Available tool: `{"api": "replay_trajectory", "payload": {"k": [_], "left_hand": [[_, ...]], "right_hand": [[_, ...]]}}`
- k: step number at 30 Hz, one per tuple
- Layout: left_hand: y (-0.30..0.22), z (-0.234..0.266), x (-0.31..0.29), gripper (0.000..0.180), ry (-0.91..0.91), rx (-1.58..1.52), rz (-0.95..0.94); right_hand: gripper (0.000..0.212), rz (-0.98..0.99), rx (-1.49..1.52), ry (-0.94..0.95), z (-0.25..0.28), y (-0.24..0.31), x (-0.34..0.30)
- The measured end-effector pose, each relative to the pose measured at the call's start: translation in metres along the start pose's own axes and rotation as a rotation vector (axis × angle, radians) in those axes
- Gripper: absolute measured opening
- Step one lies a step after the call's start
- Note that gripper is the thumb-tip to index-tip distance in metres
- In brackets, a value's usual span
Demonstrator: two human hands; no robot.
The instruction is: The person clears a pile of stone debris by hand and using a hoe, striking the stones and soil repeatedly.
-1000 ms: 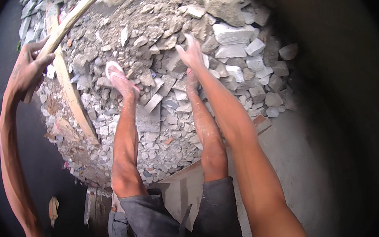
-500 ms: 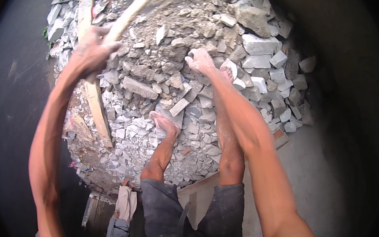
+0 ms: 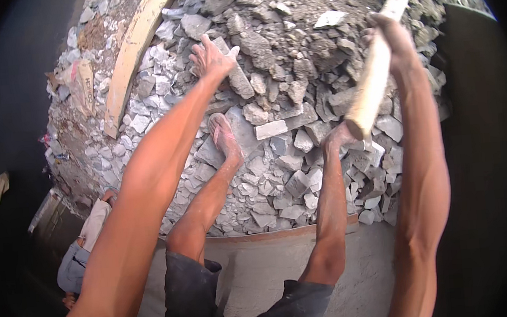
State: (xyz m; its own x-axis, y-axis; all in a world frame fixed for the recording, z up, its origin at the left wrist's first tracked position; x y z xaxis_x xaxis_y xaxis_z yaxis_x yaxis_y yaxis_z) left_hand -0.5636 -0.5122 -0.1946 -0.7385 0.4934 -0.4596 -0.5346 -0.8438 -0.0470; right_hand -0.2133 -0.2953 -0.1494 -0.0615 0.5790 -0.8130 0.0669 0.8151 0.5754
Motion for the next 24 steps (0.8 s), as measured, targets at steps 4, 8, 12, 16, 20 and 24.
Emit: {"api": "replay_trajectory", "payload": {"k": [4,8,12,16,20,24], "left_hand": [[0.038,-0.061,0.041,0.09,0.353,-0.104,0.146],[0.053,-0.07,0.014,0.06,0.231,-0.274,0.273],[0.184,-0.058,0.052,0.059,0.139,-0.638,0.241],[0.214,-0.067,0.007,0.029,0.222,-1.333,0.386],[0.298,-0.023,0.032,0.049,0.001,-1.706,0.508],[0.316,-0.019,0.046,0.065,0.034,-1.499,0.667]], "right_hand": [[0.018,-0.088,-0.139,0.028,0.004,0.037,0.028],[0.018,-0.075,-0.327,-0.039,0.027,0.04,0.037],[0.021,-0.135,-0.215,-0.033,-0.002,0.019,0.045],[0.023,-0.106,-0.348,-0.125,0.03,0.023,0.032],[0.02,-0.138,-0.373,-0.166,0.023,0.0,0.025],[0.012,-0.084,-0.445,-0.253,0.012,-0.032,0.019]]}}
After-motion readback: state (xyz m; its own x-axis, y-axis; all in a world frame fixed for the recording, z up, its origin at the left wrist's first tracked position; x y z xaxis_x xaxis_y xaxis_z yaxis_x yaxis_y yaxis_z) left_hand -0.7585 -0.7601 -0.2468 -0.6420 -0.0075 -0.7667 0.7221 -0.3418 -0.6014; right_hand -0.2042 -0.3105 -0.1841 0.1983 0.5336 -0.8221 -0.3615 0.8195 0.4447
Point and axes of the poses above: each hand's wrist, its own x-axis towards the middle knuckle, its own z-axis out of the back of the hand, y = z × x, the point moved 8 cm from there along x, towards the middle knuckle, and after that the axes turned 3 degrees about -y, right-handed, at the moved point
